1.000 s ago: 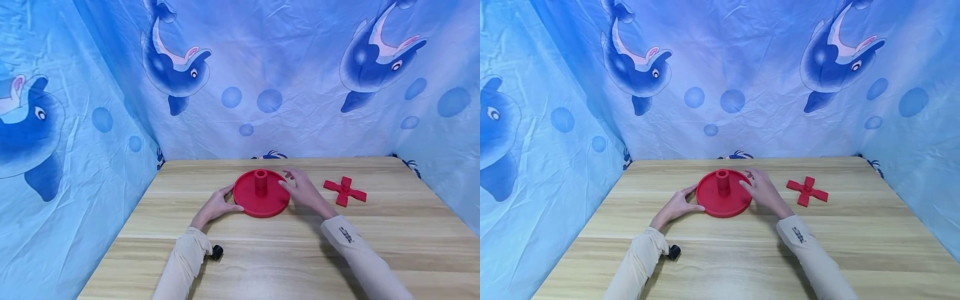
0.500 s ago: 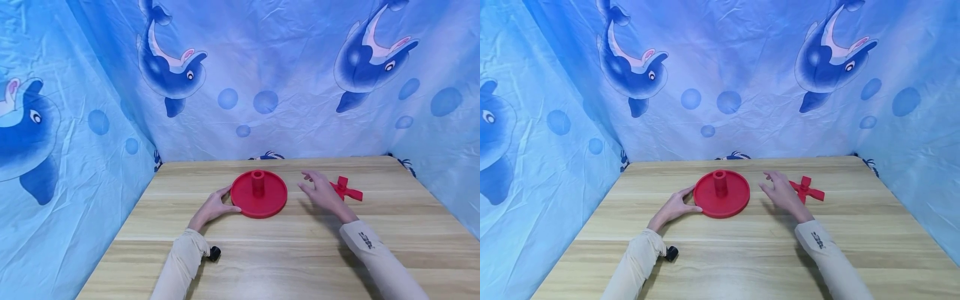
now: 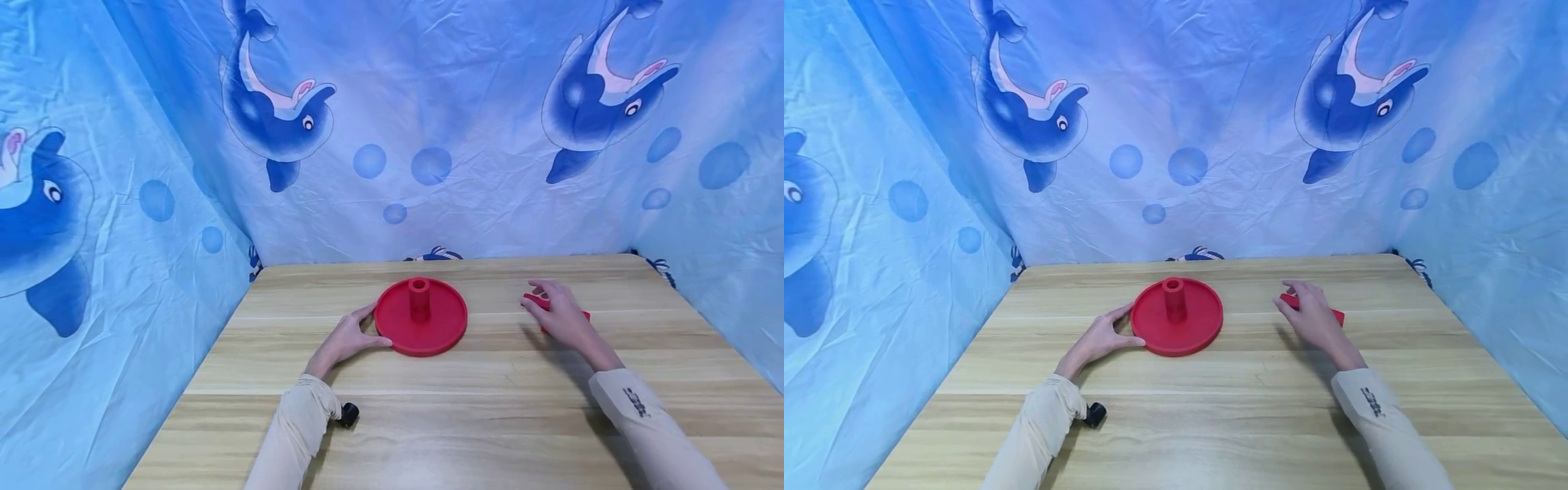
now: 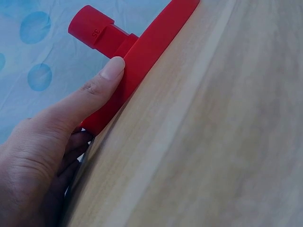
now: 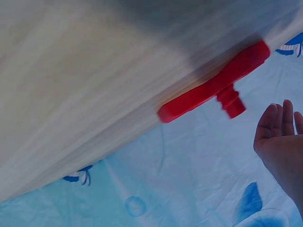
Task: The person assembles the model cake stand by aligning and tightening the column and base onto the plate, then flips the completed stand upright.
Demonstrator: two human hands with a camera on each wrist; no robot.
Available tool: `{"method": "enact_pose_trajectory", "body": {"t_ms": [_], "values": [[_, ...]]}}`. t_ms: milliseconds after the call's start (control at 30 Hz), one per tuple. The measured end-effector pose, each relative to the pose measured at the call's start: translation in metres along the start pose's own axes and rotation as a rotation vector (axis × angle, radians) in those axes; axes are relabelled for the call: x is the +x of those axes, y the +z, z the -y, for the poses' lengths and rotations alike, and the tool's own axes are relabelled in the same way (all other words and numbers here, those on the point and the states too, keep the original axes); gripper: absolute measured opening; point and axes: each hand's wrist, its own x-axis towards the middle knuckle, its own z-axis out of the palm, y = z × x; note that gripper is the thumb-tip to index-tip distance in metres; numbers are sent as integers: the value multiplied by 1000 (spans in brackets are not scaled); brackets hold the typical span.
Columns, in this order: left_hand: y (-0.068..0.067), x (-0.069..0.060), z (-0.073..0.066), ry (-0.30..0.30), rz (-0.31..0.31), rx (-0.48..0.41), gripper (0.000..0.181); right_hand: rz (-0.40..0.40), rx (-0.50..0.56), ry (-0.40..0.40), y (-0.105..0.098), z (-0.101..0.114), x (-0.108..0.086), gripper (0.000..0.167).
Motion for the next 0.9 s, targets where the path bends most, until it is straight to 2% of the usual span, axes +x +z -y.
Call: {"method": "enact_pose_trajectory", "body": {"t_ms": [333,633,900], "values": [[-1,0,1,1,5,-9,105,1,-63,80,-18,-20,-14,62],[0,0,-1,11,6,-10,105,-21,-182,55,-34,-42,-27,58],[-1,-1,-1,12,-2,-1,104,14,-222,110,-44,-60,-34,60]]}}
